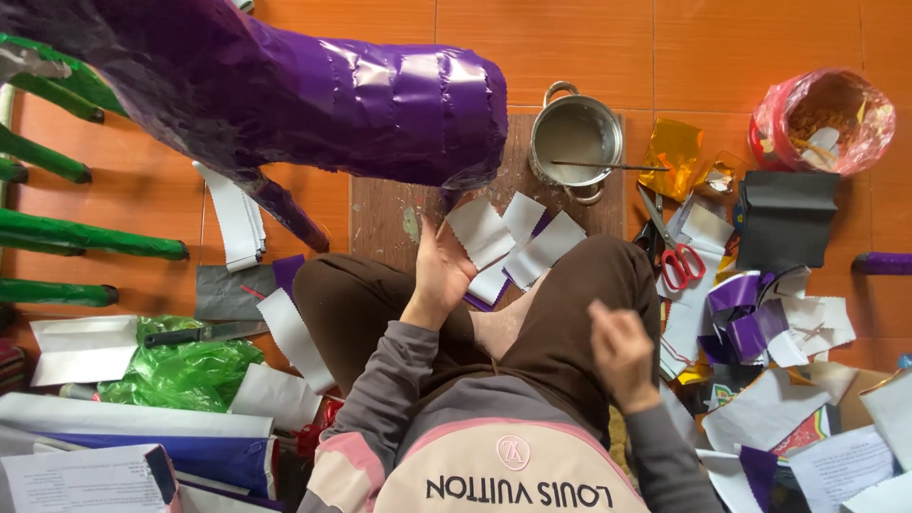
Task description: The person is applying purple and gold decorative paper to a paper-mache horse figure using glue and scissors.
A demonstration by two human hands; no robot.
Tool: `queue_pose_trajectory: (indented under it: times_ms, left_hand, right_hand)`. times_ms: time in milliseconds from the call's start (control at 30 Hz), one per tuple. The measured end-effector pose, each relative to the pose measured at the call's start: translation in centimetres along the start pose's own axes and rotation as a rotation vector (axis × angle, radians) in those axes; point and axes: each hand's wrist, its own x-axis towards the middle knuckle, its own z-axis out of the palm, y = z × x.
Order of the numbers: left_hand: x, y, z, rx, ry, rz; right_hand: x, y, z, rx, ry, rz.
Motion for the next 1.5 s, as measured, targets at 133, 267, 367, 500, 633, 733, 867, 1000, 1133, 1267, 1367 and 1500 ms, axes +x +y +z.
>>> queue_pose_trajectory:
  times_ms: [133,267,367,500,633,733,867,1000,1133,1267,1367,1500]
  left_hand:
    - [-0.8,0.2,0.6,-0.016,0.006,0.008]
    - [-1.8,0.6,1.1,-0.056,-0.032,-0.009]
    - [-2.7,1.3,1.3,-0.047,-0.053,0.021]
    - [-3.2,2.4,1.6,-0.067,-0.058,0.063]
    - [-4.0,2.9,1.1,-0.080,-0.089,0.104]
    - [-5.3,3.8,1.1,-0.059,-0.076,0.159]
    - [-6.0,4.0,-0.1,-0.097,-0.085,0.247]
    - [-6.3,4.6,-1.8,-0.110,-0.044,0.328]
    - [-8.0,6.6,-2.8,-0.106,-0.006,0.328]
    - [-9.3,7.8,-3.5,-0.187,-0.018,0.255]
    - [-10.1,9.0,-3.8,-0.199,-0.020,0.241]
    - [-11.5,10.7,-4.4,-0.064,0.100,0.155]
  right_hand:
    - [5.8,6.8,3.4,-0.154,0.060,0.125]
    - [12.7,12.9,7.5,-0.340,-0.044,0.198]
    - [15.9,9.9,7.8,-0.427,-0.085,0.099]
    - [15.6,-5.0,3.9,0.020,-0.024,-0.229]
    - [12.7,-10.8,4.6,0.055,-0.040,-0.398]
    - [12.1,-11.8,5.5,0.041,-0.030,-0.378]
    - [10.9,-14.9,7.4,0.055,-0.057,-0.442]
    - [9.5,-16.7,8.8,0.129,-0.092,-0.523]
    - [12.5,-17.2,8.9,0.163,-0.050,-0.546]
    - [16.7,-18.9,8.3,0.050,-0.079,-0.799]
    - [19.1,-21.1,8.3,0.094,-0.149,-0.906]
    - [21.0,-23.3,10.2,0.297,-0.306,-0.752]
